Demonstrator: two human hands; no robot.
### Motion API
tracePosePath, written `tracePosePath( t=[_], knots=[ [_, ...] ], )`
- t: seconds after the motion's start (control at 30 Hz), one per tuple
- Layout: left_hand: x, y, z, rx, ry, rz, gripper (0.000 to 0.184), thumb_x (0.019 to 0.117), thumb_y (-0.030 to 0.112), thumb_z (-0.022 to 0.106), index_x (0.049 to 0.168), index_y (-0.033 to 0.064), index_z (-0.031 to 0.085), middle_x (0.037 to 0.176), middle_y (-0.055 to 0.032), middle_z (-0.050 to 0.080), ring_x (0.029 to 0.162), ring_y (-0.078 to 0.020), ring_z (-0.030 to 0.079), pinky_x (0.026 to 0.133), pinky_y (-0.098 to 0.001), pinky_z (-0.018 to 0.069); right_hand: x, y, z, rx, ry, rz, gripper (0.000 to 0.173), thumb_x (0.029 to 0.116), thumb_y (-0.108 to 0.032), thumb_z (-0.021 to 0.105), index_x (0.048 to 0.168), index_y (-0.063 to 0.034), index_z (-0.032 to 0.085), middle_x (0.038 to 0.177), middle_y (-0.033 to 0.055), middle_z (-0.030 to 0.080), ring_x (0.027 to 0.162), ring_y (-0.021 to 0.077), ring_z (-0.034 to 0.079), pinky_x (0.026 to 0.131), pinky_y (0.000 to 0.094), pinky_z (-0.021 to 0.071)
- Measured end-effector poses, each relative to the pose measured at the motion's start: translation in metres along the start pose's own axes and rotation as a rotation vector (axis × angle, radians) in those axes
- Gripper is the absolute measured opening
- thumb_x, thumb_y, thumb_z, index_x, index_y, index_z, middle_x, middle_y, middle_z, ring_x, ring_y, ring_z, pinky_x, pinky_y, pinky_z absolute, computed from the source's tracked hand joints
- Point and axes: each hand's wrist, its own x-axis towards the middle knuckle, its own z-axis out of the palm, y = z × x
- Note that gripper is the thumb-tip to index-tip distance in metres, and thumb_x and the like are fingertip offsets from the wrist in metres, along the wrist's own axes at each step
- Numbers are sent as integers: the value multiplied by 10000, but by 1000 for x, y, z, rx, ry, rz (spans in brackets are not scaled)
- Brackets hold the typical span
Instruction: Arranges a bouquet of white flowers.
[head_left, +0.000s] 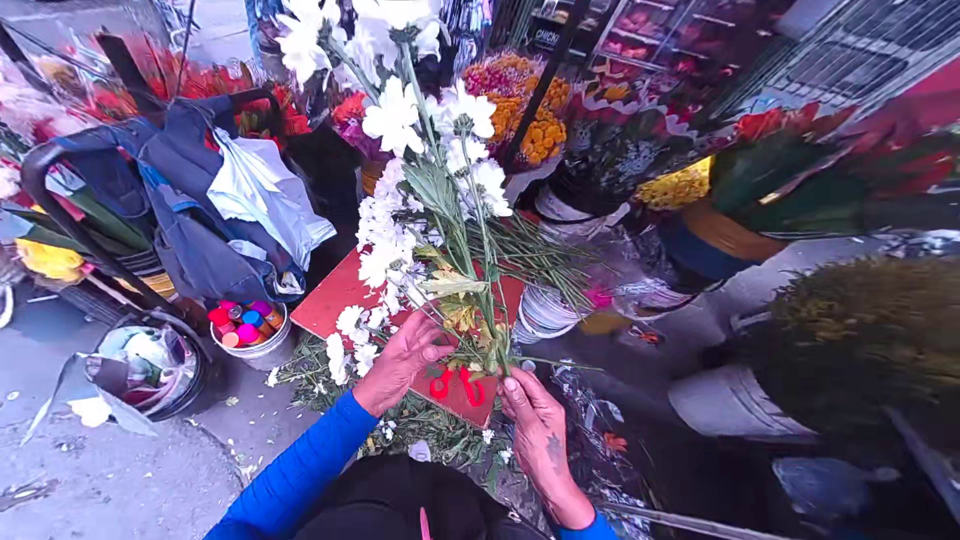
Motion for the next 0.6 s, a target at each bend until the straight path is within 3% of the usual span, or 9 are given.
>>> tracePosePath(
  t=[0.13,0.27,0.33,0.43,0.47,0.53,0.6],
  knots=[
    [27,2,28,-336,118,65,855,814,417,849,1431,73,368,1285,-84,630,1158,-218,646,965,-434,562,-14,14,16,-149,152,-151,270,1037,-222,582,1141,-31,742,970,-13,658,777,12,592,677,155,511],
    [44,3,52,-385,210,127,892,827,300,853,1493,112,291,1310,-90,603,1179,-198,636,991,-424,557,-30,20,14,-246,275,-176,256,1019,-181,599,1134,-7,747,959,-3,657,820,0,603,726,134,517],
    [46,1,68,-318,265,114,757,914,245,754,1504,98,303,1358,-103,566,1226,-189,597,1034,-412,526,-41,25,10,-281,321,-183,262,1013,-178,604,1131,7,748,954,5,663,839,-9,609,745,123,517],
    [51,-4,98,-132,368,82,490,1066,301,518,1474,56,400,1365,-127,571,1245,-183,583,1057,-396,506,-57,34,0,-253,363,-179,272,1013,-184,605,1144,8,746,953,8,659,826,-7,603,731,122,512],
    [53,-8,109,-45,404,92,431,1090,291,470,1431,27,460,1303,-126,598,1193,-174,602,1034,-378,519,-62,36,-4,-227,372,-174,274,1012,-184,606,1146,10,744,949,4,654,811,-8,599,718,122,509],
    [58,-24,130,141,462,186,288,1108,253,413,1127,22,582,922,-44,606,836,-97,618,779,-273,553,-72,38,-14,-174,379,-164,271,1017,-183,596,1143,8,742,947,-4,645,797,-5,589,707,124,504],
    [59,-49,147,313,485,353,335,1105,225,382,878,79,580,702,54,542,621,-18,548,591,-201,488,-81,36,-31,-123,393,-146,266,1017,-188,595,1132,-2,746,929,-16,639,758,-3,577,665,129,496]
  ],
)
